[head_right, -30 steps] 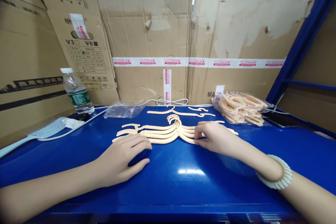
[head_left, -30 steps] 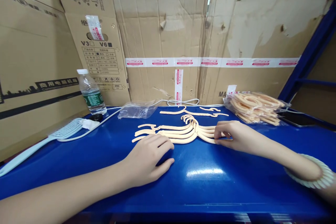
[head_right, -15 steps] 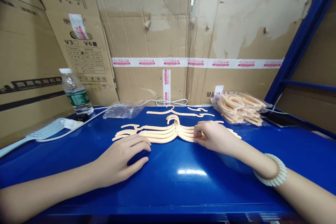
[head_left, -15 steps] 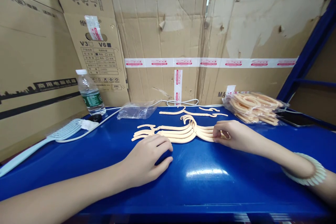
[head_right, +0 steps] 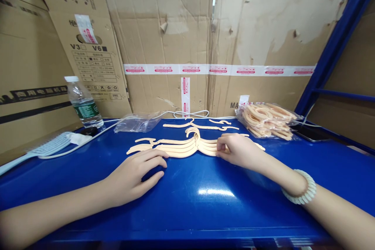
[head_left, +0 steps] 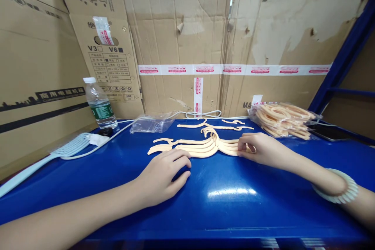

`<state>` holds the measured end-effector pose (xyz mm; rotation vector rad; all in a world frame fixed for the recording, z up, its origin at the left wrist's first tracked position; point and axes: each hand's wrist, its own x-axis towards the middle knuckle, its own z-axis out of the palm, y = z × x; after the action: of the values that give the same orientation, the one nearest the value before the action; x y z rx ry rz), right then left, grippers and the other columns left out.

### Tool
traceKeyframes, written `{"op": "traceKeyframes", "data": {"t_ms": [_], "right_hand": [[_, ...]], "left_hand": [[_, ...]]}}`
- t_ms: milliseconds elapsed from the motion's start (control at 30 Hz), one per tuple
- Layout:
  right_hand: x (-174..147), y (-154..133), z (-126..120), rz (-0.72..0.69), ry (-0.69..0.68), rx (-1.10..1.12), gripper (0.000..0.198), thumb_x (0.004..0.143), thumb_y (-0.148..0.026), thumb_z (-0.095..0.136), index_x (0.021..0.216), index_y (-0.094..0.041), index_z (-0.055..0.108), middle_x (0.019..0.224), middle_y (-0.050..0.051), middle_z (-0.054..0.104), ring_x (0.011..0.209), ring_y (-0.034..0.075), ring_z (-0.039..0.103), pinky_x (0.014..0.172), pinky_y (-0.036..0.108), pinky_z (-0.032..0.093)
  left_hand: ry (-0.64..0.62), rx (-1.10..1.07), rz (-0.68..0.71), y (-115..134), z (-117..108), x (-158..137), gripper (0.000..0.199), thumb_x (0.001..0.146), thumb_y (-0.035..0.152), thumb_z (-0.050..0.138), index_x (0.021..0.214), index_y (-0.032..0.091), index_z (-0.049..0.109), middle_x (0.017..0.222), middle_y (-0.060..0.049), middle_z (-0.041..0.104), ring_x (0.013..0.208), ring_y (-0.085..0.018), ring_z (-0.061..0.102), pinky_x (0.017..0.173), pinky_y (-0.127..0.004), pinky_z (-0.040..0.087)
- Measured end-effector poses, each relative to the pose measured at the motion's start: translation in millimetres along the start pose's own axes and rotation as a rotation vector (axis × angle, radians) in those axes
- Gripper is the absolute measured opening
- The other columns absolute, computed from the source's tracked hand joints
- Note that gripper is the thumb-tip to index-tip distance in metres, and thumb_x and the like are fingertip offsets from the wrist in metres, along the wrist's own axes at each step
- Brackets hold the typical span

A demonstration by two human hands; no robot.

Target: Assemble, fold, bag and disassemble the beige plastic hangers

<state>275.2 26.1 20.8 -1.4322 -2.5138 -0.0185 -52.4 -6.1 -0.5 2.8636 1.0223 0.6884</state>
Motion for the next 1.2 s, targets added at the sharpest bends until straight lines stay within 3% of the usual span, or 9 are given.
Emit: {"op": "traceKeyframes", "data": {"t_ms": [467,1200], "right_hand": [[-1.3,0.2,0.0,-0.003,-0.024,0.008,0.006,0.079,-0.014,0.061,0.079,-0.019,0.065,0.078,0.003,0.066,0.067,0.018,0.058,0.057,0.025,0.039],[-0.2,5.7,-3.7,-0.026,0.06,0.008,0.018,0.086,-0.029,0.052,0.075,-0.02,0.063,0.076,0.005,0.065,0.067,0.018,0.058,0.057,0.026,0.039]], "left_hand": [[0.027,-0.063,0.004,1.8,-2.8,0.9,0.013,0.087,0.019,0.051,0.095,0.021,0.061,0.109,-0.005,0.065,0.099,-0.021,0.061,0.086,-0.036,0.049],[0.029,-0.115,0.04,1.6,-2.4,1.9,0.013,0.086,0.016,0.051,0.092,0.021,0.061,0.107,-0.005,0.066,0.099,-0.02,0.062,0.087,-0.034,0.05]]}}
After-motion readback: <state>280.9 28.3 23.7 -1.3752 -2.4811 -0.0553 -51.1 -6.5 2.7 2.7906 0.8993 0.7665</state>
